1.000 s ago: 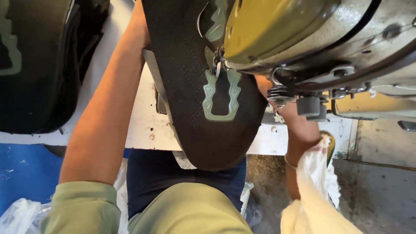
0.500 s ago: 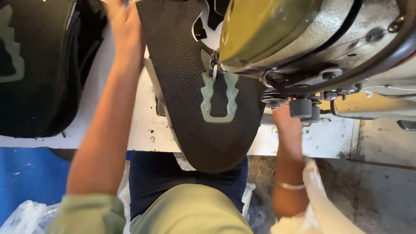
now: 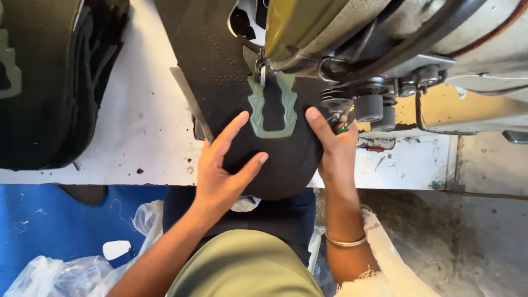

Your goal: The person operates a sewing machine to stitch a light green plastic insert onto a black shoe sole. They repeatedly guide the sole under the needle, sew along the edges, and then remove the finished part to place it on a stack before picking up the next sole.

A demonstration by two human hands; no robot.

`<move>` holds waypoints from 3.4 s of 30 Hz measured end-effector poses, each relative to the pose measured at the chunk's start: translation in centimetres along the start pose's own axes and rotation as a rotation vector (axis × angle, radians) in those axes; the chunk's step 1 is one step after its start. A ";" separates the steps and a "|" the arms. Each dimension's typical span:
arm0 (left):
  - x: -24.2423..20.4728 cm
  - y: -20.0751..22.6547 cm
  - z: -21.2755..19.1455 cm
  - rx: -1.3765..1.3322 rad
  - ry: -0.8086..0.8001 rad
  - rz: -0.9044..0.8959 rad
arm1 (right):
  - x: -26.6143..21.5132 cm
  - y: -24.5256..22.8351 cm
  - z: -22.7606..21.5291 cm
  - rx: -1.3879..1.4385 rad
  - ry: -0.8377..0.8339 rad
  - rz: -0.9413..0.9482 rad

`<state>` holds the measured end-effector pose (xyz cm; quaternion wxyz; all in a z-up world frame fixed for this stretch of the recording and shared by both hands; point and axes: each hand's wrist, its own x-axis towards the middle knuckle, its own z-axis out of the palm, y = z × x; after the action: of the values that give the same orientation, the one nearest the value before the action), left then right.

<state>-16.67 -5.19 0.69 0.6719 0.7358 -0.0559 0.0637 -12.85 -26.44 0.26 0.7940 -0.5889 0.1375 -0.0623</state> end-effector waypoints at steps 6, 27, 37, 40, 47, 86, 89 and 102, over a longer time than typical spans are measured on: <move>-0.6 -0.6 3.6 0.030 0.067 0.071 | 4.4 0.4 -3.0 -0.081 -0.113 -0.065; 3.4 -0.4 -2.5 -0.108 -0.277 -0.008 | 2.3 1.6 -1.9 0.092 -0.016 -0.001; 2.2 -1.0 2.7 -0.075 0.078 0.067 | 9.4 6.1 -8.4 0.134 -0.134 0.081; 3.0 -0.9 1.7 -0.060 0.043 0.059 | 8.5 5.8 -7.1 0.084 -0.126 -0.028; 6.2 -0.8 -3.1 -0.072 -0.192 0.040 | 2.4 1.8 -1.0 0.096 0.044 0.003; 8.0 0.0 -2.6 -0.154 0.093 -0.074 | -4.0 4.5 -2.9 0.200 0.150 -0.018; 2.5 -2.5 1.9 -0.176 0.387 0.060 | -5.7 3.5 -0.7 0.194 0.124 -0.006; 2.4 -0.6 5.4 -0.697 0.169 -0.221 | -7.3 6.2 -5.1 -0.384 -0.160 0.090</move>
<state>-14.08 -10.48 0.05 0.8870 0.4569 0.0611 0.0285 -21.67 -27.38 -5.98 0.6775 -0.7258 0.1097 0.0476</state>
